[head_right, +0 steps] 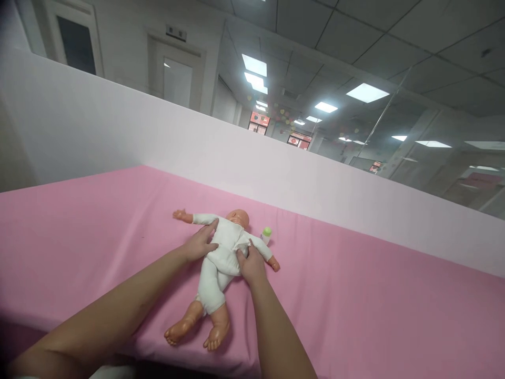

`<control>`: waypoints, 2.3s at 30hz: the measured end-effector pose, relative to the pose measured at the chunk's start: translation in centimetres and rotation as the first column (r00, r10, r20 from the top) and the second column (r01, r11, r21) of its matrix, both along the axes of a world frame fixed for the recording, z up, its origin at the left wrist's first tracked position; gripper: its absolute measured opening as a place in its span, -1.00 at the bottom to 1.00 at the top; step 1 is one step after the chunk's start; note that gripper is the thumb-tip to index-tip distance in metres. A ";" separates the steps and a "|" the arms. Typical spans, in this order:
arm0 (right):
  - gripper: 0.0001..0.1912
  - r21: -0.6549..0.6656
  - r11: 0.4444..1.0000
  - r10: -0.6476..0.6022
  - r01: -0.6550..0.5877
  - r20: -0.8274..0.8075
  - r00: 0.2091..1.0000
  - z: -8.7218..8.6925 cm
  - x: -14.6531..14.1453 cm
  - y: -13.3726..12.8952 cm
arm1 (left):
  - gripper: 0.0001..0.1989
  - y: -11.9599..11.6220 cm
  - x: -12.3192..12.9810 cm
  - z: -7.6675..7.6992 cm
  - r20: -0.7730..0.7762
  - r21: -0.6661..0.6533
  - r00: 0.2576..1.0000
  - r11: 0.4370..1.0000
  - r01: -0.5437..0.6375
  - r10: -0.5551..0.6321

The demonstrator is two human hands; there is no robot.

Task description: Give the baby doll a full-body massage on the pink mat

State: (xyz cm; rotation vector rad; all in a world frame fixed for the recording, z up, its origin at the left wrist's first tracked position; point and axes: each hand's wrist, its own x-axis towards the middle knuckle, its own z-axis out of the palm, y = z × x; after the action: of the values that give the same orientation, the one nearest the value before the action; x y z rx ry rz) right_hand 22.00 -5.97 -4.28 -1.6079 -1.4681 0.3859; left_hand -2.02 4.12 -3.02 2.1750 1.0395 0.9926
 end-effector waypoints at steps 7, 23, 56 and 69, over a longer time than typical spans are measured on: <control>-0.32 -0.055 0.998 -0.033 0.034 0.016 0.999 0.0 0.8 0.1 | 0.06 -0.1 0.3 -0.7 -0.102 -0.106 0.995 0.994 -0.024 0.013; -0.58 -0.004 0.997 -0.068 0.077 0.429 0.901 2.7 -0.6 -1.9 | -0.49 -2.5 0.6 2.2 -0.399 0.252 0.914 0.967 0.033 0.073; -0.04 -0.239 0.935 0.329 -0.261 0.313 0.891 3.5 0.5 -2.8 | 0.33 -3.5 -1.3 2.4 -0.503 -0.135 0.827 0.968 0.214 -0.253; -0.82 -0.264 0.952 0.289 -0.157 0.594 0.750 5.9 -1.9 -3.9 | -0.72 -6.6 2.1 2.5 -0.537 0.362 0.842 0.889 0.279 -0.045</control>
State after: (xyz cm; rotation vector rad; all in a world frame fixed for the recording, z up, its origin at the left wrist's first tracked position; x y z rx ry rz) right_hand 20.14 -9.87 1.60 -1.8224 -2.2096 0.1211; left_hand 0.12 -2.52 -0.47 2.9568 0.8794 0.5947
